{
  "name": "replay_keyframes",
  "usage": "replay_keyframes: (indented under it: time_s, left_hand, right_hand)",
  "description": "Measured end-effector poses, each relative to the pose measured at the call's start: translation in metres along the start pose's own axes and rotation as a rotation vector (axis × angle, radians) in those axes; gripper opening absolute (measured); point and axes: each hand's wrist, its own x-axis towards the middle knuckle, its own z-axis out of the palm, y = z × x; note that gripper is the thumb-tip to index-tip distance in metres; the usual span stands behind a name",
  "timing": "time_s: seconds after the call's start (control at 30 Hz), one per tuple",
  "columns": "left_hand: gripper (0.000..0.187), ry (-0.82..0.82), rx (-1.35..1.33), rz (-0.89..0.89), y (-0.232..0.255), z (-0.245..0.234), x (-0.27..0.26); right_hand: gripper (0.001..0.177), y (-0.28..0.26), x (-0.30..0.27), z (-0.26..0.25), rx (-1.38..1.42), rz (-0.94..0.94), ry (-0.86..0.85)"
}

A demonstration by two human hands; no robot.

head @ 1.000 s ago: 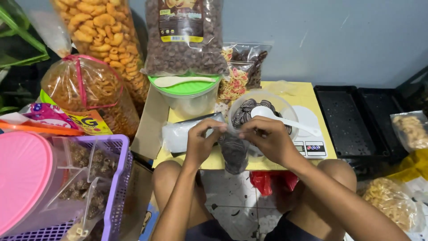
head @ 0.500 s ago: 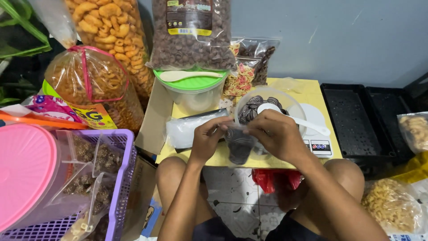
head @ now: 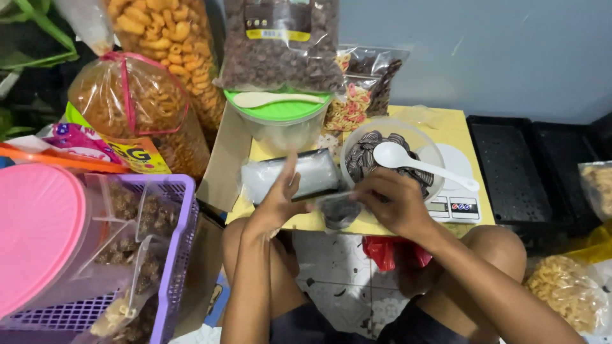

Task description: A person uses a spoon to transfer chocolate sandwich cookies from a large container into small plastic bags, weighing them on a digital scale for portion control.

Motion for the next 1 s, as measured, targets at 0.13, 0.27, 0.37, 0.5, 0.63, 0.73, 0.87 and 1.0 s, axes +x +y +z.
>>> replay_keyframes:
  time_s: [0.13,0.27,0.37,0.5,0.63,0.73,0.87,1.0]
  left_hand:
    - [0.139,-0.082,-0.092,0.128,-0.032,-0.013,-0.004]
    - [0.121,-0.013,0.085,-0.053,-0.027,-0.009,-0.002]
    - [0.08,0.178,-0.117,0.061,-0.021,0.002,-0.008]
    - [0.031,0.181,-0.134,0.389,-0.03,0.007,-0.008]
    - [0.04,0.164,0.096,0.346,-0.043,0.022,0.007]
    - [0.03,0.288,0.117,0.202,-0.062,0.028,0.01]
    - [0.007,0.354,0.167,0.418,-0.053,0.036,0.014]
    - [0.011,0.422,0.145,0.467,-0.053,0.041,0.015]
  right_hand:
    - [0.012,-0.007,0.007,-0.006,0.001,0.075,0.107]
    - [0.011,-0.012,0.004,-0.006,0.026,0.067,0.098]
    - [0.011,-0.012,0.003,-0.01,0.023,0.059,0.09]
    - [0.009,-0.026,0.004,-0.004,-0.004,0.138,0.098]
    - [0.01,-0.022,0.002,0.003,0.054,0.177,0.057]
    - [0.017,-0.011,-0.009,0.007,0.088,0.28,0.068]
    - [0.019,-0.001,-0.016,0.009,0.227,0.443,0.015]
    - [0.039,-0.002,-0.015,0.0,0.389,0.586,-0.107]
